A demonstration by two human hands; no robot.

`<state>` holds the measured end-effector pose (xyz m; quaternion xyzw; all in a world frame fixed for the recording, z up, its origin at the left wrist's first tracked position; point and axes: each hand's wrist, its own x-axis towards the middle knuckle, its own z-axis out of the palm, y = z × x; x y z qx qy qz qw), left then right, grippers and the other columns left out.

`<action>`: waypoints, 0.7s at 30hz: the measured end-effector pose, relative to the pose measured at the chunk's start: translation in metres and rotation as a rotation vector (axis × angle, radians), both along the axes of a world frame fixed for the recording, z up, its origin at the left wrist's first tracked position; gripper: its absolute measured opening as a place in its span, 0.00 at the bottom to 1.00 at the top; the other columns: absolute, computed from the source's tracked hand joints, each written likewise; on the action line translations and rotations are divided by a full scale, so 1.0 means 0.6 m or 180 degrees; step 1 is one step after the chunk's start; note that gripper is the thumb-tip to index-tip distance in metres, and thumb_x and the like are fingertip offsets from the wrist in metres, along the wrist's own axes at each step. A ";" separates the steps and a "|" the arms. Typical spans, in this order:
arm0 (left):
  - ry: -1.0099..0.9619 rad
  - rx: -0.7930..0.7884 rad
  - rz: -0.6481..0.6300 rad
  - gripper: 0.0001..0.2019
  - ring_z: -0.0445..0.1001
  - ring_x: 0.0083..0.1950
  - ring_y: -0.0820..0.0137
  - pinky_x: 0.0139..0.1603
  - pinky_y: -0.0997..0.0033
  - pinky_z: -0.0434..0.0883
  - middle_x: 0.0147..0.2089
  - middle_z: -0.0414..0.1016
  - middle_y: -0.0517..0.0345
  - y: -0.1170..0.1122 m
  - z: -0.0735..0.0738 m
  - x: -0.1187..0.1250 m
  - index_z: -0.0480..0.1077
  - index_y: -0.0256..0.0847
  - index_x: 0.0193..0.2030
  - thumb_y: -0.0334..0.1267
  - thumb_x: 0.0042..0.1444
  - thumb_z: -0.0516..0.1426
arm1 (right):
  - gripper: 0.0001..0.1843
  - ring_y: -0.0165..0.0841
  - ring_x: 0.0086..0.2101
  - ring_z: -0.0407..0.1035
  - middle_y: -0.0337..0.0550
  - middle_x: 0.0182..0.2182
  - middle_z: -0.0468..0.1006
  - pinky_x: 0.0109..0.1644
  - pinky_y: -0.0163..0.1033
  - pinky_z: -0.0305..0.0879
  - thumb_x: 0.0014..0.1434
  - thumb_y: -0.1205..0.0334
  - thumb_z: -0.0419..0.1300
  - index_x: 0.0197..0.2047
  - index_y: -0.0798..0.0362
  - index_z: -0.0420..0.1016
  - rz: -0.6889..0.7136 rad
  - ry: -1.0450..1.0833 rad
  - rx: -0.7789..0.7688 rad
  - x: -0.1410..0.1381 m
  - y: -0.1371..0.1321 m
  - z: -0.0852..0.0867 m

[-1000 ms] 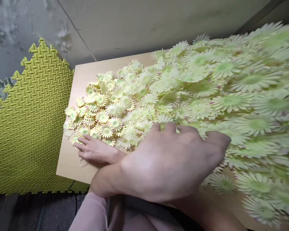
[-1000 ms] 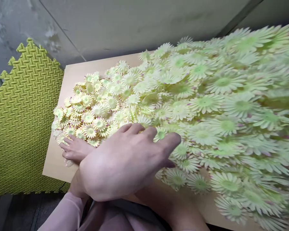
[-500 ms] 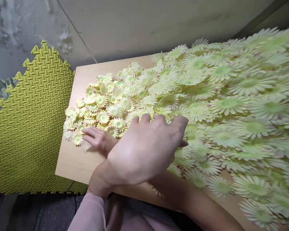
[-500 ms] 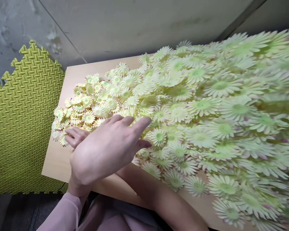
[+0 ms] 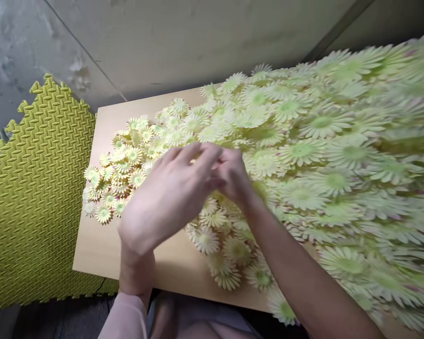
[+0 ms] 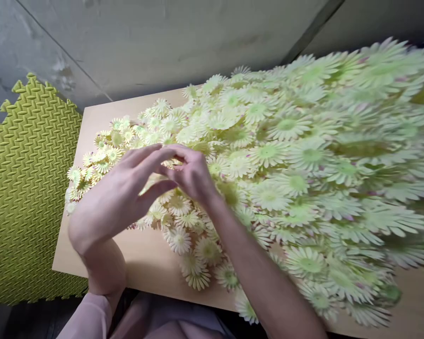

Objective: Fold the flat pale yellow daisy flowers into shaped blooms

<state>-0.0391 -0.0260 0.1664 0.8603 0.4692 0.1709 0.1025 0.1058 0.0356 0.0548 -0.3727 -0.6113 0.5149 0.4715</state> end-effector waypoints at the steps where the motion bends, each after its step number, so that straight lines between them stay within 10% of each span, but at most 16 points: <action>1: -0.0006 0.0003 0.0083 0.14 0.75 0.55 0.62 0.56 0.56 0.73 0.55 0.75 0.48 0.003 -0.001 -0.005 0.65 0.42 0.58 0.35 0.67 0.51 | 0.11 0.37 0.46 0.75 0.46 0.45 0.81 0.52 0.47 0.75 0.58 0.59 0.67 0.44 0.53 0.80 -0.0100 0.0047 0.0032 0.012 0.008 0.004; 9: 0.0225 -0.0038 0.0530 0.18 0.78 0.48 0.60 0.47 0.57 0.76 0.52 0.78 0.43 0.032 -0.016 -0.008 0.66 0.36 0.60 0.40 0.66 0.53 | 0.08 0.36 0.45 0.77 0.41 0.42 0.83 0.56 0.50 0.74 0.56 0.66 0.66 0.41 0.49 0.82 -0.0837 0.0216 0.0480 0.099 0.072 0.020; 21: -0.1526 -0.0127 0.0497 0.16 0.78 0.42 0.69 0.40 0.66 0.78 0.51 0.75 0.46 0.116 -0.133 0.083 0.62 0.43 0.57 0.35 0.64 0.55 | 0.23 0.34 0.38 0.79 0.41 0.35 0.83 0.49 0.45 0.77 0.46 0.58 0.74 0.46 0.51 0.76 -0.0073 0.1029 -0.0836 0.121 0.105 -0.030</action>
